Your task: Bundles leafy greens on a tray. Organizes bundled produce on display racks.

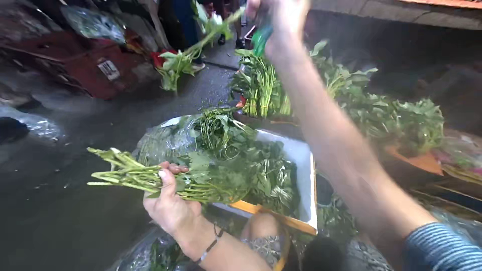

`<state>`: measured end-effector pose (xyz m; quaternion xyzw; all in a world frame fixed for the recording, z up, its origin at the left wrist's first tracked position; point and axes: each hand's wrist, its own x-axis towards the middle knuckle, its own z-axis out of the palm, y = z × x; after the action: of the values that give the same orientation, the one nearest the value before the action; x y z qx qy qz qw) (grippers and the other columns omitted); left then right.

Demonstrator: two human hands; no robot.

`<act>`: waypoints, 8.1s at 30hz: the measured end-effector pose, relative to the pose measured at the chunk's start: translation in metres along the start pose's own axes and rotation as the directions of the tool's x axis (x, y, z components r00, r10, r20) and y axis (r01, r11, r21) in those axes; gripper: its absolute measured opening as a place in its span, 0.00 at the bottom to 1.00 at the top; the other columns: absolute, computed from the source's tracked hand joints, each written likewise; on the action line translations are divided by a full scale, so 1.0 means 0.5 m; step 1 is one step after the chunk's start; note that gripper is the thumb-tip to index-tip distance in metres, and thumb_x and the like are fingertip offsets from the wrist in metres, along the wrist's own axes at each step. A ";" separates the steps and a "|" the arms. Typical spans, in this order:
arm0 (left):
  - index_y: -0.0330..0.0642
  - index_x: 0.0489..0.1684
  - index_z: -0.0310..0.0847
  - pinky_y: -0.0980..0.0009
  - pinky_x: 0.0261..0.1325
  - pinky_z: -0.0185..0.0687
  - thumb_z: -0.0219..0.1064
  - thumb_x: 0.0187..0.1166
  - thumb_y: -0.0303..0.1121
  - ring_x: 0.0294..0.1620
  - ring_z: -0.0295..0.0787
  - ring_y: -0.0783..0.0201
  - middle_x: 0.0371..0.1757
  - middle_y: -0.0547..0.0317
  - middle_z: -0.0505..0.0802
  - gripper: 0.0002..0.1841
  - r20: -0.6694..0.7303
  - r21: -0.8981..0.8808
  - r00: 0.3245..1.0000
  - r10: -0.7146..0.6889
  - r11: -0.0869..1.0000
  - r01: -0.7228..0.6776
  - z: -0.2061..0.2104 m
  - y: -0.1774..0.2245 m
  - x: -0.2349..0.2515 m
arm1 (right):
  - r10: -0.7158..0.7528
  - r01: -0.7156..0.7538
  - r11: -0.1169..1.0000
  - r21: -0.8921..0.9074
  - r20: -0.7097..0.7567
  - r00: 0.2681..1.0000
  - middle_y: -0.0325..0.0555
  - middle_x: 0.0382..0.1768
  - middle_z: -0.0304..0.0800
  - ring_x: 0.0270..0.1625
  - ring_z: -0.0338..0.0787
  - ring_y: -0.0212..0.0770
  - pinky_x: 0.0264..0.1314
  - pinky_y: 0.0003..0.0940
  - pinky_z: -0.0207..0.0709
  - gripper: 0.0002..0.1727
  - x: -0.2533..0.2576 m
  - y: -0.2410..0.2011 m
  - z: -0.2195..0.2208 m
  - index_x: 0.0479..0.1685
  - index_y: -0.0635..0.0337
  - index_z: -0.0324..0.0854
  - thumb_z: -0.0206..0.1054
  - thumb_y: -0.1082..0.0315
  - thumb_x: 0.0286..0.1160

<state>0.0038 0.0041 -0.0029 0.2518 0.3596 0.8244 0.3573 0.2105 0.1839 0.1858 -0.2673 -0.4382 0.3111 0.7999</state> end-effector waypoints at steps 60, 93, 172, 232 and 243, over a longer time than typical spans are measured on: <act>0.24 0.69 0.73 0.38 0.68 0.76 0.48 0.90 0.29 0.69 0.84 0.33 0.63 0.28 0.87 0.19 0.502 0.062 -0.383 -0.776 0.474 -0.878 0.455 -0.406 -0.808 | 0.275 -0.770 0.588 -0.246 -0.835 0.477 0.40 0.22 0.72 0.24 0.71 0.32 0.30 0.30 0.69 0.22 -0.641 -0.214 -1.014 0.29 0.66 0.75 0.58 0.57 0.91; 0.17 0.68 0.72 0.41 0.65 0.78 0.42 0.91 0.24 0.65 0.86 0.32 0.61 0.23 0.86 0.20 0.557 -0.117 -0.335 -0.760 0.328 -0.937 0.396 -0.438 -0.826 | 0.594 -0.815 0.551 0.182 -0.771 0.230 0.31 0.12 0.58 0.10 0.56 0.28 0.13 0.23 0.52 0.20 -0.664 -0.211 -1.006 0.31 0.52 0.71 0.56 0.49 0.90; 0.25 0.92 0.36 0.48 0.71 0.78 0.74 0.72 0.31 0.60 0.90 0.40 0.58 0.28 0.89 0.52 0.772 0.616 0.104 -0.627 0.698 -0.366 0.318 -0.279 -0.461 | 0.482 0.234 0.118 -0.965 0.262 0.836 0.58 0.37 0.92 0.42 0.94 0.56 0.43 0.59 0.84 0.30 -0.454 -0.186 -0.709 0.48 0.67 0.88 0.54 0.45 0.86; 0.22 0.62 0.77 0.38 0.73 0.71 0.67 0.80 0.29 0.59 0.89 0.35 0.50 0.30 0.91 0.19 0.692 0.722 0.370 -0.620 0.582 -0.373 0.335 -0.270 -0.367 | 0.265 0.110 0.799 -0.591 0.511 0.818 0.51 0.54 0.97 0.62 0.94 0.37 0.73 0.33 0.84 0.12 -0.521 -0.228 -0.606 0.51 0.69 0.92 0.73 0.73 0.73; 0.20 0.42 0.86 0.36 0.67 0.72 0.73 0.62 0.20 0.55 0.90 0.33 0.48 0.32 0.94 0.13 0.965 0.258 0.155 -0.211 0.663 -0.703 0.303 -0.304 -0.453 | 0.346 -0.524 0.439 -0.730 -0.401 0.848 0.55 0.52 0.94 0.55 0.93 0.39 0.63 0.36 0.84 0.24 -0.421 -0.198 -0.601 0.61 0.73 0.84 0.80 0.74 0.64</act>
<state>0.3077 -0.0340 -0.0630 0.8787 0.2725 0.3262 0.2171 0.4081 -0.0824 0.0002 -0.7383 -0.3673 0.2401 0.5121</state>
